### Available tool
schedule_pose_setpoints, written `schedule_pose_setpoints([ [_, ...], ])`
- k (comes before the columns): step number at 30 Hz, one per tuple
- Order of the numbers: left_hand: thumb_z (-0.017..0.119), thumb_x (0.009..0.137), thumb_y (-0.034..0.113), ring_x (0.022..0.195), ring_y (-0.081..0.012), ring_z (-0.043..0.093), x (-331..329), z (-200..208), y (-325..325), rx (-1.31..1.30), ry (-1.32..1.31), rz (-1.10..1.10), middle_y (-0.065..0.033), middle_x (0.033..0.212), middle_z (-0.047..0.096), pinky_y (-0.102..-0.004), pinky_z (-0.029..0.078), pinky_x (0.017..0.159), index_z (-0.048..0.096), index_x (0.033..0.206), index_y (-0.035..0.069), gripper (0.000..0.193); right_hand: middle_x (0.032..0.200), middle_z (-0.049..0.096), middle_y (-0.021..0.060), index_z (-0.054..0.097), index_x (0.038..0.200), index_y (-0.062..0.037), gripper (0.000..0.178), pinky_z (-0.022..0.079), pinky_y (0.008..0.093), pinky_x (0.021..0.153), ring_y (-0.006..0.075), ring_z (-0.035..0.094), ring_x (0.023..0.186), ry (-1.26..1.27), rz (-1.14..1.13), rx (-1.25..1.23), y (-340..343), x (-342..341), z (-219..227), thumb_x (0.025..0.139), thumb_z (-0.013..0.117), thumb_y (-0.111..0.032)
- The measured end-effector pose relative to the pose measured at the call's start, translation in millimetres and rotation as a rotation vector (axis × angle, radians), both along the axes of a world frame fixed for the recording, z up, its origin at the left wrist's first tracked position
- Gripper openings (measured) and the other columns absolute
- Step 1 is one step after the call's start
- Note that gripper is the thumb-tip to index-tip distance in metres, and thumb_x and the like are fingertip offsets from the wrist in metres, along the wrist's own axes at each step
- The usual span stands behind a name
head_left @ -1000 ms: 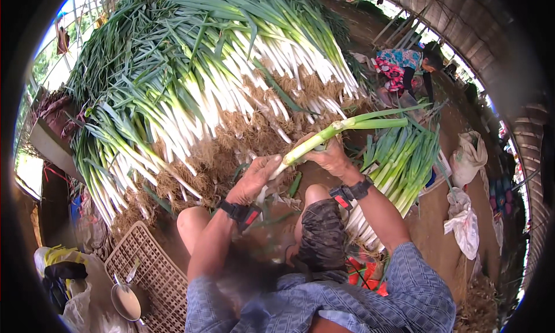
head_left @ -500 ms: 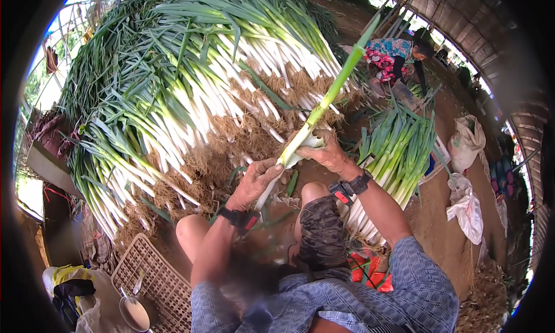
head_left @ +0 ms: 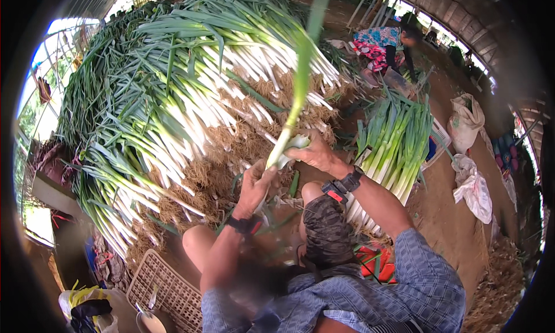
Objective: The person sits on the ground and repeatedly picks up bunches of green onions, trims the roots and outer layers by hand, and places the cleaned onions into a growing pile. The process is repeated continuously with multiple bunches.
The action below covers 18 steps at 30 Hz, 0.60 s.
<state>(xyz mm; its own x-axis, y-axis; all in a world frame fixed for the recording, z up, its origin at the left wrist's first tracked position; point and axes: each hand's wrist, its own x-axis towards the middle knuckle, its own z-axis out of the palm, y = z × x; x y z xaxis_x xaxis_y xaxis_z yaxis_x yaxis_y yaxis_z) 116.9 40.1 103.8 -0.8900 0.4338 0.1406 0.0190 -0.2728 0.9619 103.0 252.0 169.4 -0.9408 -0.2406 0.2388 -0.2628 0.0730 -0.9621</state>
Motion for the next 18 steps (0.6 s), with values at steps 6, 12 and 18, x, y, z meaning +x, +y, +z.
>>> schedule_pose_setpoints([
  [6,0.054,0.106,0.040,0.049,-0.0050,0.049,1,11,-5,0.140,-0.073,-0.009,-0.0008,0.070,0.062,-0.0206,0.036,0.043,0.058,0.120,0.003,0.040,0.078,0.070,-0.0015,0.072,0.100,-0.0061,0.015,0.051,0.0228,0.060,0.0069,0.064,0.068,-0.065,0.010,0.030,7,-1,-7,0.086,0.076,-0.010],
  [12,0.063,0.102,0.025,0.070,-0.0093,0.061,-26,-18,-18,0.030,0.068,0.338,-0.0050,0.081,0.068,-0.0237,0.048,0.058,0.065,0.111,0.001,0.026,0.086,0.069,-0.0009,0.071,0.100,-0.0042,0.015,0.051,0.0236,0.068,0.0060,0.062,0.077,-0.027,0.039,0.116,-7,16,-8,0.086,0.073,-0.009],
  [18,0.059,0.103,0.022,0.055,-0.0119,0.053,-45,6,-40,0.503,-0.166,0.230,-0.0032,0.074,0.059,-0.0278,0.047,0.047,0.059,0.111,0.004,0.020,0.093,0.075,0.0061,0.073,0.099,-0.0055,0.018,0.056,0.0317,0.081,0.0168,0.070,0.085,0.066,-0.204,0.405,34,11,-32,0.083,0.072,-0.012],
])
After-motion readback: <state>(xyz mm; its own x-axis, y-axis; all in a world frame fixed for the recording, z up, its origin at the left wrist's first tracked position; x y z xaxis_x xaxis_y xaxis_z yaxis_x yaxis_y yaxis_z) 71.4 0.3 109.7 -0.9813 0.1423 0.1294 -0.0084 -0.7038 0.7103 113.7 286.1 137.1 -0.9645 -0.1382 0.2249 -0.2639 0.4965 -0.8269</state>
